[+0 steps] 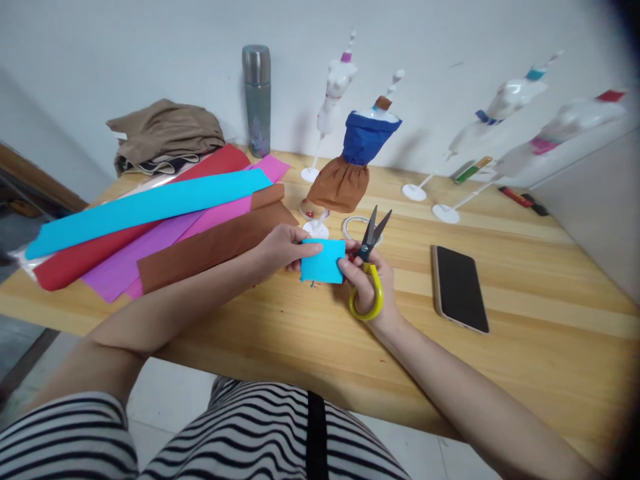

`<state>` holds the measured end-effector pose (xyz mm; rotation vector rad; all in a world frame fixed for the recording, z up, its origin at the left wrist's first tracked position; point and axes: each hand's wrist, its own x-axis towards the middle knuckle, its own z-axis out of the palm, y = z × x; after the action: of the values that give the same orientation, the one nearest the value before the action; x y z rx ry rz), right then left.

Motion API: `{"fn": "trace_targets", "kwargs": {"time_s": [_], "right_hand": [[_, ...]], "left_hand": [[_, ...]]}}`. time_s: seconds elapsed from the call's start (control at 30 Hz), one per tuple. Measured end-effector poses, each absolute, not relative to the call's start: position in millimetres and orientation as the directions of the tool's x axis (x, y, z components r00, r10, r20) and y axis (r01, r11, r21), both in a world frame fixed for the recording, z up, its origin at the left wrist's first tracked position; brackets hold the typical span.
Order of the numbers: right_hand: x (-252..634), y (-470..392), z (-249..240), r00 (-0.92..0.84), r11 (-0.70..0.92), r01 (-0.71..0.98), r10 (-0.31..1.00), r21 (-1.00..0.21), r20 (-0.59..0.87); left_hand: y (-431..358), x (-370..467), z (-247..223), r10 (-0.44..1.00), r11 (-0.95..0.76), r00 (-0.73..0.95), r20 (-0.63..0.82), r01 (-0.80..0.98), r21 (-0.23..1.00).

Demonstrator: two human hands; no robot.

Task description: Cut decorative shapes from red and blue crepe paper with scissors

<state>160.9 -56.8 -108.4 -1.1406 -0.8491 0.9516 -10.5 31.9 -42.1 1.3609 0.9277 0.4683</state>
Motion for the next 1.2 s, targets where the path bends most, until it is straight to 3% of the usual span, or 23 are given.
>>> {"fn": "trace_targets", "kwargs": {"time_s": [0.2, 0.33, 0.7, 0.8, 1.07, 1.2], "right_hand": [[157.0, -60.5, -109.6, 0.412, 0.263, -0.198, 0.896, -0.944, 0.163], [151.8, -66.4, -111.5, 0.358, 0.273, -0.236, 0.917, -0.933, 0.178], [143.0, -73.0, -112.0, 0.457, 0.419, -0.172, 0.836, -0.892, 0.304], [140.7, -77.4, -113.4, 0.411, 0.405, -0.138, 0.853, -0.904, 0.32], [138.7, -76.6, -111.4, 0.348, 0.229, -0.132, 0.922, -0.964, 0.171], [139.8, -72.9, -108.3, 0.37, 0.237, -0.164, 0.915, -0.958, 0.163]], "left_hand": [[20.4, -12.3, -39.7, 0.811, 0.291, 0.548, -0.203, -0.079, 0.953], [13.9, -9.3, -37.1, 0.831, 0.319, 0.519, -0.201, -0.147, 0.936], [10.3, -3.3, -41.1, 0.875, 0.273, 0.444, -0.194, -0.122, 0.954], [7.3, -1.3, -43.9, 0.878, 0.243, 0.449, -0.167, -0.118, 0.963], [-0.9, -0.2, -48.8, 0.825, 0.286, 0.527, -0.204, -0.078, 0.955], [2.2, -1.1, -54.9, 0.758, 0.291, 0.63, -0.17, -0.093, 0.952]]}}
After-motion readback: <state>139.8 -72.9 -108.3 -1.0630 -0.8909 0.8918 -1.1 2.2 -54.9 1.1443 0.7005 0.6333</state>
